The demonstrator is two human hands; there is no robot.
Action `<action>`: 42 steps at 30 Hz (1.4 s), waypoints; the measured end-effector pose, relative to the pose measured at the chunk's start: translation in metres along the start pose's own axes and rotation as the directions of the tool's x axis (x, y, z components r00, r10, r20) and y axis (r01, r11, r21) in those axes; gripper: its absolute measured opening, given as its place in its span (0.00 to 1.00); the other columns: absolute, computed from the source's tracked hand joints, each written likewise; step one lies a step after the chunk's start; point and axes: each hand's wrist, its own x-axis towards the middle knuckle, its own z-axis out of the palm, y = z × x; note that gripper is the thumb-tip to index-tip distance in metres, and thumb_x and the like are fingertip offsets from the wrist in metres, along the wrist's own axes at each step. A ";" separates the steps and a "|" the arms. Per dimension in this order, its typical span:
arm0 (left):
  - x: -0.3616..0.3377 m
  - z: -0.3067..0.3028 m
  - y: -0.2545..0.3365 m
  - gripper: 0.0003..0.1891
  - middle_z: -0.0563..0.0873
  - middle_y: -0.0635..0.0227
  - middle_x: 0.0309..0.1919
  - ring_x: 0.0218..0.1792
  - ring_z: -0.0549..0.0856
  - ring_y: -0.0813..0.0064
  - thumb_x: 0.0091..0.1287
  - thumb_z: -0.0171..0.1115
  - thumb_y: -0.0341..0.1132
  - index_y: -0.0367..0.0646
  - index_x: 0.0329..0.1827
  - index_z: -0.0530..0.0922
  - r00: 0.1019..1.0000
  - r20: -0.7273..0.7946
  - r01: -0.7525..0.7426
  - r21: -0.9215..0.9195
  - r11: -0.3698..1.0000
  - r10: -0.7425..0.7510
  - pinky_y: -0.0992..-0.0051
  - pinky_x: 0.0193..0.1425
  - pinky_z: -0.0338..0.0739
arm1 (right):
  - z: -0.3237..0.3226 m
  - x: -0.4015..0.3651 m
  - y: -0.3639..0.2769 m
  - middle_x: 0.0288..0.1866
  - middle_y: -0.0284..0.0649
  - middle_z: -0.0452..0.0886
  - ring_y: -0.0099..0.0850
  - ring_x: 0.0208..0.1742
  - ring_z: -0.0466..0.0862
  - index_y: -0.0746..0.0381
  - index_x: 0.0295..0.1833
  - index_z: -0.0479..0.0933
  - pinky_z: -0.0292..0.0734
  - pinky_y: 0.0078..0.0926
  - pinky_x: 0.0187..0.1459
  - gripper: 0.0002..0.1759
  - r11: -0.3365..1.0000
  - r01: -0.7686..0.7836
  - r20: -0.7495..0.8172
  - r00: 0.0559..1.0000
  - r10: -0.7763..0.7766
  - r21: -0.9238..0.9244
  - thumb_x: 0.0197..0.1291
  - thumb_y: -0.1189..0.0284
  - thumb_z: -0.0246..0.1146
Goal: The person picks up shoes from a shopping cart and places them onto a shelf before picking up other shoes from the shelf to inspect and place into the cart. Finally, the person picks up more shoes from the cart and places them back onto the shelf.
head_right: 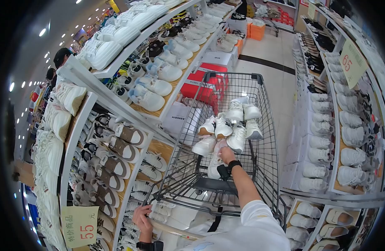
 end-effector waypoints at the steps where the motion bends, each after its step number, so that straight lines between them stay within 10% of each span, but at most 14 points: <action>1: 0.007 0.000 0.000 0.12 0.85 0.58 0.34 0.41 0.83 0.52 0.61 0.46 0.30 0.38 0.26 0.79 0.999 0.037 0.011 -0.015 1.000 -0.010 0.60 0.52 0.75 | 0.001 0.000 0.004 0.29 0.52 0.81 0.46 0.33 0.83 0.66 0.32 0.80 0.78 0.38 0.39 0.07 0.998 0.046 -0.061 0.997 -0.043 0.042 0.48 0.74 0.63; 5: 0.051 -0.009 0.016 0.08 0.83 0.61 0.47 0.55 0.78 0.53 0.52 0.58 0.22 0.41 0.34 0.81 0.979 0.156 -0.170 0.238 0.956 0.135 0.60 0.55 0.72 | -0.004 0.013 0.006 0.24 0.47 0.81 0.34 0.20 0.84 0.68 0.35 0.78 0.78 0.31 0.25 0.06 0.982 0.022 0.053 0.998 -0.032 0.187 0.56 0.76 0.59; 9: 0.149 0.003 0.032 0.10 0.82 0.60 0.45 0.55 0.79 0.54 0.51 0.61 0.22 0.41 0.37 0.80 0.933 0.251 -0.271 0.017 0.962 0.258 0.62 0.56 0.72 | -0.052 0.022 -0.029 0.26 0.45 0.82 0.38 0.24 0.83 0.66 0.37 0.77 0.77 0.35 0.30 0.06 0.978 0.026 0.057 0.998 -0.039 0.206 0.56 0.74 0.61; 11: 0.201 0.025 0.038 0.11 0.81 0.61 0.44 0.53 0.79 0.58 0.54 0.63 0.25 0.41 0.40 0.79 0.844 0.387 -0.394 -0.022 0.919 0.371 0.65 0.53 0.73 | -0.073 0.033 -0.040 0.26 0.42 0.81 0.30 0.24 0.83 0.67 0.39 0.77 0.75 0.27 0.27 0.05 0.952 0.269 -0.145 0.958 -0.248 0.144 0.58 0.79 0.59; 17: 0.272 0.150 0.012 0.13 0.80 0.65 0.37 0.42 0.80 0.61 0.59 0.62 0.38 0.43 0.45 0.77 0.446 0.757 -0.645 -0.097 0.758 0.476 0.63 0.44 0.75 | -0.195 -0.007 -0.097 0.31 0.37 0.80 0.21 0.28 0.79 0.66 0.43 0.78 0.74 0.20 0.31 0.07 0.820 0.105 -0.142 0.989 -0.030 0.563 0.59 0.81 0.58; 22: 0.280 0.280 -0.035 0.15 0.81 0.61 0.38 0.43 0.82 0.58 0.58 0.63 0.40 0.41 0.44 0.78 0.311 0.853 -0.570 -0.185 0.801 0.419 0.61 0.42 0.77 | -0.248 -0.061 -0.116 0.34 0.36 0.79 0.21 0.30 0.78 0.66 0.44 0.78 0.74 0.18 0.32 0.08 0.888 0.093 -0.330 0.941 0.069 0.451 0.58 0.82 0.58; 28: 0.237 0.388 -0.076 0.11 0.85 0.62 0.39 0.44 0.84 0.62 0.57 0.62 0.41 0.46 0.38 0.84 0.383 0.921 -0.519 0.157 0.840 0.065 0.66 0.44 0.79 | -0.234 -0.101 -0.080 0.31 0.36 0.77 0.22 0.28 0.76 0.68 0.43 0.76 0.72 0.20 0.32 0.08 0.898 -0.087 -0.574 0.741 0.348 0.432 0.57 0.83 0.58; 31: 0.207 0.449 -0.115 0.14 0.83 0.60 0.44 0.47 0.83 0.61 0.59 0.60 0.40 0.47 0.45 0.82 0.570 0.787 -0.355 0.495 0.793 -0.236 0.66 0.45 0.78 | -0.230 -0.109 -0.068 0.31 0.36 0.76 0.22 0.27 0.75 0.69 0.42 0.76 0.71 0.20 0.31 0.08 0.889 -0.088 -0.589 0.719 0.369 0.450 0.56 0.84 0.59; 36: 0.188 0.504 -0.166 0.39 0.77 0.54 0.50 0.53 0.79 0.59 0.47 0.73 0.49 0.39 0.59 0.66 0.631 0.697 -0.168 0.551 0.817 -0.341 0.62 0.54 0.74 | -0.236 -0.101 -0.068 0.30 0.37 0.76 0.22 0.26 0.75 0.68 0.41 0.77 0.69 0.19 0.30 0.08 0.922 -0.169 -0.551 0.759 0.348 0.349 0.55 0.85 0.59; 42: 0.221 0.482 -0.135 0.42 0.75 0.52 0.51 0.54 0.76 0.55 0.40 0.78 0.48 0.37 0.57 0.68 0.530 0.768 -0.085 0.470 0.878 -0.360 0.61 0.57 0.73 | -0.252 -0.093 -0.064 0.31 0.40 0.78 0.25 0.27 0.77 0.68 0.42 0.77 0.71 0.20 0.31 0.08 0.923 -0.227 -0.490 0.793 0.360 0.310 0.55 0.84 0.59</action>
